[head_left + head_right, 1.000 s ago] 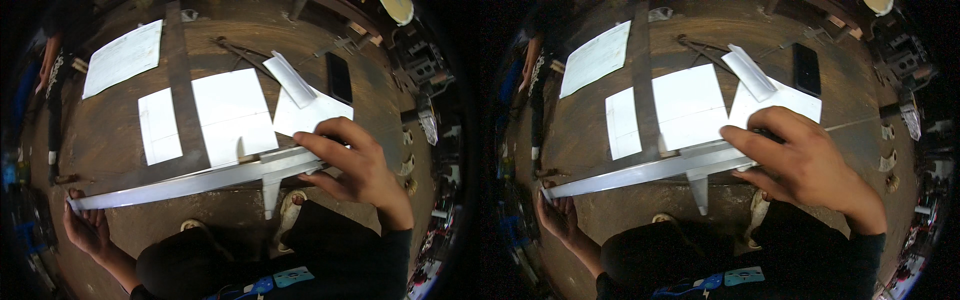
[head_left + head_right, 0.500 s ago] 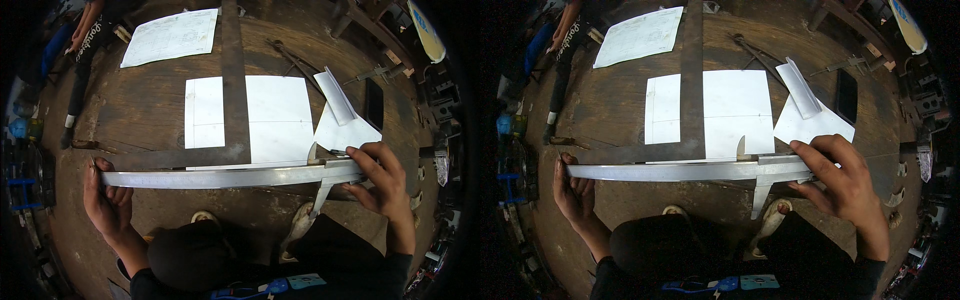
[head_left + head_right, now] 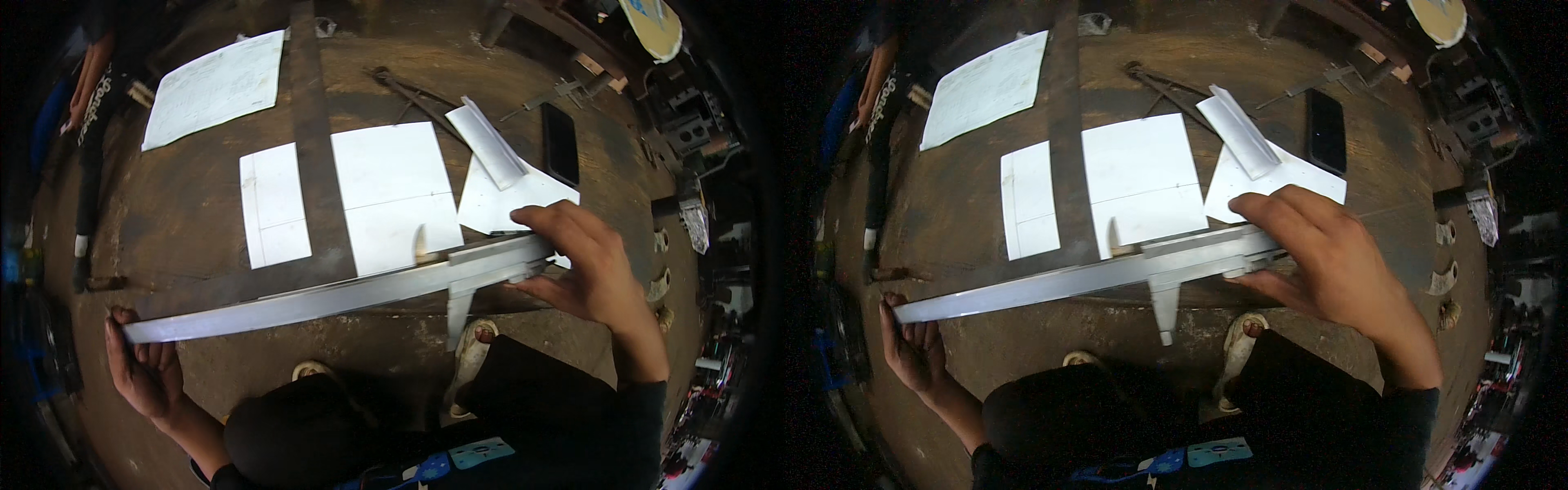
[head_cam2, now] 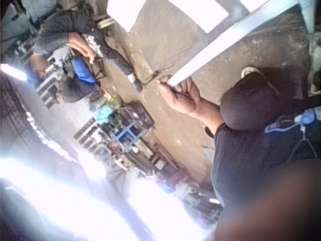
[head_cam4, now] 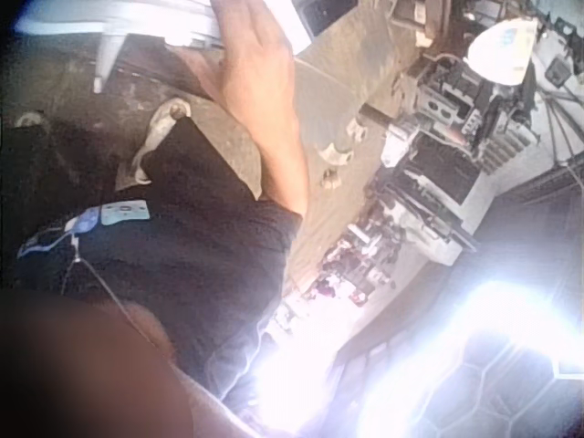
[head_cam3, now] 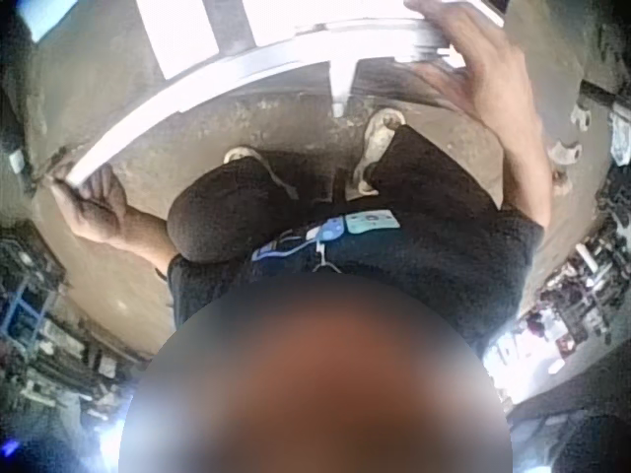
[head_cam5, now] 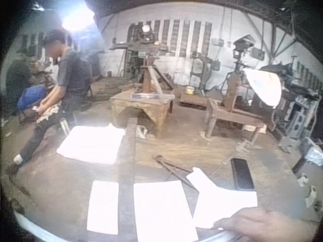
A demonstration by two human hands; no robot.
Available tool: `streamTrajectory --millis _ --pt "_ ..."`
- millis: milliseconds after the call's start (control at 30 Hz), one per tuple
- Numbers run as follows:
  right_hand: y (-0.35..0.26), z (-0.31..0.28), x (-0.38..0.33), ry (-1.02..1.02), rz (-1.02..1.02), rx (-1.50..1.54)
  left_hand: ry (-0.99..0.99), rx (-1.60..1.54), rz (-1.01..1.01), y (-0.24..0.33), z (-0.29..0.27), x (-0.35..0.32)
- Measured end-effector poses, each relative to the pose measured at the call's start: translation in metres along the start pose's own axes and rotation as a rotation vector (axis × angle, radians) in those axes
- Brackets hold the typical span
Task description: The person measures a dark rectangular material using a vernier caliper and then aligns white paper templates on top of it. The person adjusts the templates and the material on a wooden table while another person writes nearby.
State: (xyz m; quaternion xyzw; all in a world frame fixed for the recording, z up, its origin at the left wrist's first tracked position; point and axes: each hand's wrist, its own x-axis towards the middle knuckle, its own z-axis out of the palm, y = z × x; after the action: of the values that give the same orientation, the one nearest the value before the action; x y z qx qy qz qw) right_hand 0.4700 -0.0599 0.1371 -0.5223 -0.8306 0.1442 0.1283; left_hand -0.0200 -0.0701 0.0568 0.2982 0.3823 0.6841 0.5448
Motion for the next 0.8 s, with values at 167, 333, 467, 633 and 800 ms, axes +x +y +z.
streamTrajectory --millis 167,333,467,633,800 --pt "0.01 0.002 0.0 0.059 -0.091 -0.002 -0.069 -0.029 -0.022 0.001 -0.006 0.005" --pt "0.016 0.002 -0.003 0.024 -0.207 -0.063 -0.009 -0.018 -0.021 -0.002 -0.008 0.006" --pt "0.017 0.004 -0.004 0.041 -0.209 -0.051 -0.033 -0.024 -0.022 -0.002 -0.007 0.007" --pt "0.015 0.002 -0.007 0.098 -0.063 -0.011 -0.008 0.007 -0.001 -0.002 -0.004 0.006" --pt "0.016 -0.007 -0.007 0.043 -0.066 -0.064 -0.084 -0.022 -0.016 -0.001 0.0 0.005"
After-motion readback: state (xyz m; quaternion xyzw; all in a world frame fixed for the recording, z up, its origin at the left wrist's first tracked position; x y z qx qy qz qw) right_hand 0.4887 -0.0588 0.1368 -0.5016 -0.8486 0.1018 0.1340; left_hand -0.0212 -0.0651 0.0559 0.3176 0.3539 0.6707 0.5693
